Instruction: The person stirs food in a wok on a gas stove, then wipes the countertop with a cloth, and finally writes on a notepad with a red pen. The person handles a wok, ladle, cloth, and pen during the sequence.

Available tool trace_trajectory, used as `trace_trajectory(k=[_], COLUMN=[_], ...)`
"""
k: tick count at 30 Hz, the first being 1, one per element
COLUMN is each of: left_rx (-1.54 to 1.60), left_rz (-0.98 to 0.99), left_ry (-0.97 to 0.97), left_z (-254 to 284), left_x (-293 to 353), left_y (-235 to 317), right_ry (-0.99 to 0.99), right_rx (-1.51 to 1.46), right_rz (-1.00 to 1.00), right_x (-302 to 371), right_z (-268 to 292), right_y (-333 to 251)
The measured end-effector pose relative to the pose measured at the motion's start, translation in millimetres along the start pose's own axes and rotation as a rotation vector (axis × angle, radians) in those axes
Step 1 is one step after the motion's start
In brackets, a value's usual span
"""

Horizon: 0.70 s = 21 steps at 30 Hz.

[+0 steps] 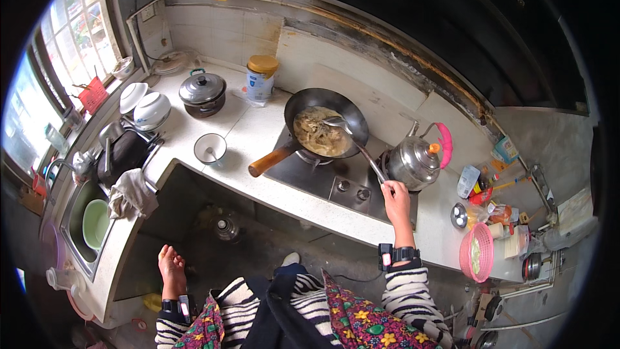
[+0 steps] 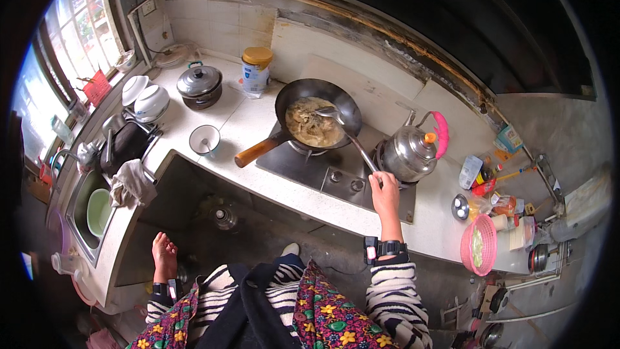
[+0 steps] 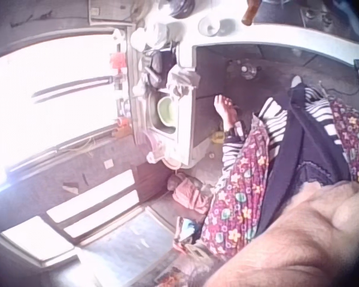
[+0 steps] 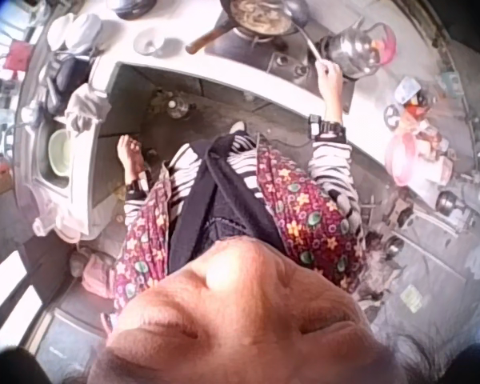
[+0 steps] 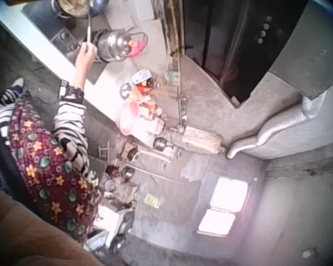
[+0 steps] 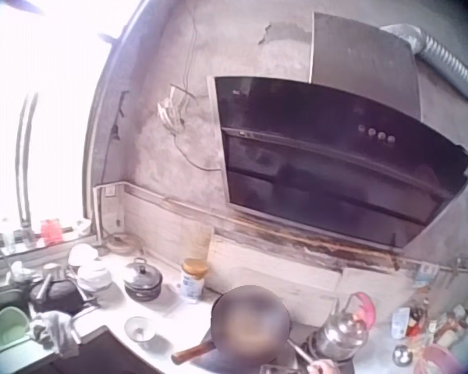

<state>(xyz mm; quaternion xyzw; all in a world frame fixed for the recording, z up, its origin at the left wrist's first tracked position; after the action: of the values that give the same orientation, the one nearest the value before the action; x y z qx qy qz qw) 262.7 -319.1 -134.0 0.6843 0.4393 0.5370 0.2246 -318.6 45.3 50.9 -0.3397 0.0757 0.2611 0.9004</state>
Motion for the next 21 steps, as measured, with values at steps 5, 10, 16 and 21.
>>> trace_trajectory(k=[5,10,16,21], left_rx=[-0.135,-0.162,-0.237,-0.323], left_rz=[0.062,0.125,0.109,0.083], left_ry=[-0.117,-0.269,-0.345,-0.440], left_z=[-69,-141,-219,-275], left_x=[18,17,28,46], left_y=[-2,-10,-10,-5], right_ry=[-0.078,-0.237,-0.352,-0.323], right_rx=[0.310,0.434,0.443,0.421], right_rz=[0.066,-0.016,-0.044,0.029], right_x=[-34,-61,-73,-78], right_z=[-20,-48,-68,-70], right_y=[7,25,32,24])
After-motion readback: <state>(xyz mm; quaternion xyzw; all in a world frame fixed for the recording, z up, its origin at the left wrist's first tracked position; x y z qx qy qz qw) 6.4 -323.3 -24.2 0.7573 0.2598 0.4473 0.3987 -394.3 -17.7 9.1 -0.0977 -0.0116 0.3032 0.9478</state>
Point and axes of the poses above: each hand's wrist, its own x-axis away from the middle knuckle, its own z-axis out of the back of the hand, y = z × x, the point moved 7 cm from there along -x, towards the middle knuckle, and after that the axes turned 2 degrees about y, right-handed, at the moved point
